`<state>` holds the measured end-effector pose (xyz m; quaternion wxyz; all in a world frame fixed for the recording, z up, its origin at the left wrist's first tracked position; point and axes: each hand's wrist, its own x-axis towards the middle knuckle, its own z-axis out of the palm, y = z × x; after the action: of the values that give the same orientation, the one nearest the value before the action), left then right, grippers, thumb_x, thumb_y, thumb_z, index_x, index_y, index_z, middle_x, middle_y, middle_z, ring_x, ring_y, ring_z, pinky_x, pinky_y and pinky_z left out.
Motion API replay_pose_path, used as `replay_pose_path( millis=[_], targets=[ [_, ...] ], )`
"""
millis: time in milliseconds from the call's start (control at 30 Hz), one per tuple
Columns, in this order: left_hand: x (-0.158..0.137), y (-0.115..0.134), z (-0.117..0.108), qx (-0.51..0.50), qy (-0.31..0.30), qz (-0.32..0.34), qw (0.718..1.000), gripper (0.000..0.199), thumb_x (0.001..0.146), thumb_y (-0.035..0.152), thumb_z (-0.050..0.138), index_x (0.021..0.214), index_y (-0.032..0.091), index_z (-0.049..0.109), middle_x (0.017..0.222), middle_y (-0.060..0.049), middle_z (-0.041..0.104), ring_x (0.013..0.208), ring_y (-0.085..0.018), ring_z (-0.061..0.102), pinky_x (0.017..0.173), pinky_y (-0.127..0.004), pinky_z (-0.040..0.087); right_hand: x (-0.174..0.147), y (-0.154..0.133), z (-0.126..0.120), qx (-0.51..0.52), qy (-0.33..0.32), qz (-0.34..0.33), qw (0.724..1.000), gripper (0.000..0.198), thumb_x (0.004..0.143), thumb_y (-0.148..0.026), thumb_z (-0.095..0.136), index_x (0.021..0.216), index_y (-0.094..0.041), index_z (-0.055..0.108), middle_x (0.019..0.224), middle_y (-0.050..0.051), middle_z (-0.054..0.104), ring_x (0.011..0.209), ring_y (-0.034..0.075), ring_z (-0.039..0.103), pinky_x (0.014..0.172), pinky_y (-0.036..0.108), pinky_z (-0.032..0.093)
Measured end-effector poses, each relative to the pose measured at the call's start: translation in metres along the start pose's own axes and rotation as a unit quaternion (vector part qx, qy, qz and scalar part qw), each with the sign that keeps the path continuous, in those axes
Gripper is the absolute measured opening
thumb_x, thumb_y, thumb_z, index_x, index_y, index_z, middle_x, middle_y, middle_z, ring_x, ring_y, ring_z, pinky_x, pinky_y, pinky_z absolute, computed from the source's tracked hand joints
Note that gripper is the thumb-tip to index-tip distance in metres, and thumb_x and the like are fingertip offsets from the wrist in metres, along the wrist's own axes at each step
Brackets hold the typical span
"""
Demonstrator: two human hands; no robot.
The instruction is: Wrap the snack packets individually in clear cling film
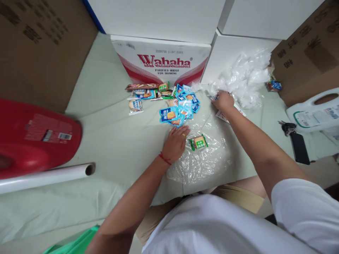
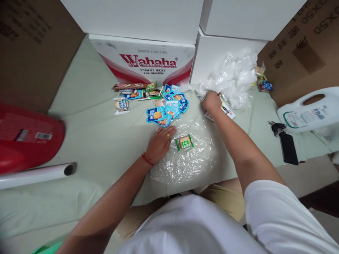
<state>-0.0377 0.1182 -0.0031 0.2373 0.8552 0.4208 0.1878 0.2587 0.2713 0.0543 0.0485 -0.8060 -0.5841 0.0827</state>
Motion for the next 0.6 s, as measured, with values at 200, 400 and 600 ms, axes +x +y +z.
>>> replay_pose_path(
  millis=[200,400,600],
  targets=[
    [0.000,-0.003,0.000,-0.015,0.006,0.000,1.000,0.055,0.099,0.010,0.035,0.147,0.021,0.060,0.160,-0.009,0.057,0.152,-0.020,0.049,0.131,-0.052,0.030,-0.082,0.022,-0.019,0.063,-0.073,-0.125,0.988,0.044,0.079,-0.028,0.080,0.122,-0.021,0.074,0.100,0.005,0.075,0.085,0.022,0.065,0.076,0.031,0.046],
    [0.000,-0.003,0.001,-0.002,0.007,0.005,1.000,0.052,0.100,0.011,0.035,0.143,0.019,0.062,0.157,-0.010,0.060,0.152,-0.021,0.049,0.131,-0.054,0.030,-0.163,0.026,-0.034,0.213,-0.208,-0.283,0.912,0.047,0.086,-0.038,0.077,0.130,-0.025,0.071,0.104,0.002,0.077,0.077,0.017,0.067,0.073,0.030,0.049],
    [0.001,-0.002,0.000,-0.007,0.004,0.010,1.000,0.052,0.101,0.013,0.033,0.144,0.018,0.062,0.156,-0.011,0.060,0.152,-0.022,0.049,0.131,-0.055,0.030,-0.182,0.012,-0.023,0.149,-0.192,-0.376,0.894,0.051,0.088,-0.018,0.073,0.137,-0.031,0.067,0.145,0.003,0.068,0.129,0.027,0.067,0.106,0.040,0.052]
  ],
)
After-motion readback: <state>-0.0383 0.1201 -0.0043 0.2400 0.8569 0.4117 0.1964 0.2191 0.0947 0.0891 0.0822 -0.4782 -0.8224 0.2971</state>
